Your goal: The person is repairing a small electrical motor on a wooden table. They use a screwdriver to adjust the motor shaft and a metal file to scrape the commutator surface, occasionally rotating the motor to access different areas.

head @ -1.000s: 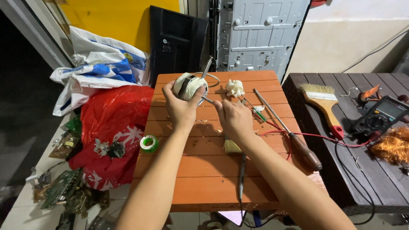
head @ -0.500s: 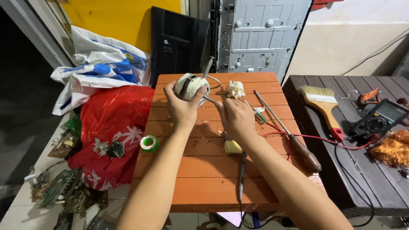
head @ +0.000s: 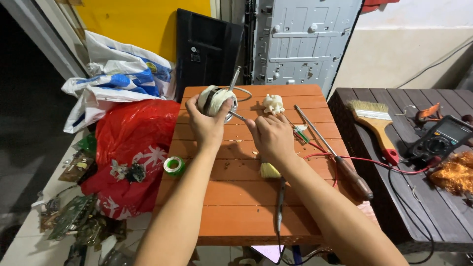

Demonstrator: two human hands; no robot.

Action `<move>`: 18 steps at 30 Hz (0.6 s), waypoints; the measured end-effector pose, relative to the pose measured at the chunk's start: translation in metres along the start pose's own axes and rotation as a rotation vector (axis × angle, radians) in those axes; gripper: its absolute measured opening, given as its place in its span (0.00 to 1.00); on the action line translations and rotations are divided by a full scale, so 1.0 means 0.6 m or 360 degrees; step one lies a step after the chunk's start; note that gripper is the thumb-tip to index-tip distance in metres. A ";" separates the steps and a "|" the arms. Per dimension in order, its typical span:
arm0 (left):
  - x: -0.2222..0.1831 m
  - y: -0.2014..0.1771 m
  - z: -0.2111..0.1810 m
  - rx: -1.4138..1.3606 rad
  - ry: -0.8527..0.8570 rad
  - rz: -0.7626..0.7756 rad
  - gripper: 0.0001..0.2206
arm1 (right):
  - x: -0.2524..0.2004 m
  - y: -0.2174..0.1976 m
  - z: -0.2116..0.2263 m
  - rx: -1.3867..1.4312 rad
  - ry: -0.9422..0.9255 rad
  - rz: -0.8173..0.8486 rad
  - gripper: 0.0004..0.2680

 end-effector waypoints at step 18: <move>-0.014 0.015 -0.006 0.0017 -0.0039 0.0101 0.40 | 0.003 -0.005 0.001 -0.0101 -0.0085 -0.0102 0.14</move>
Point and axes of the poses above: each hand's wrist, its own x-axis towards the middle knuckle, its own y-axis out of the palm, z = x × y, the point moved 10 cm from there along x, towards the middle knuckle, and after that the axes turned 1 degree about -z, right-handed, at the moved point
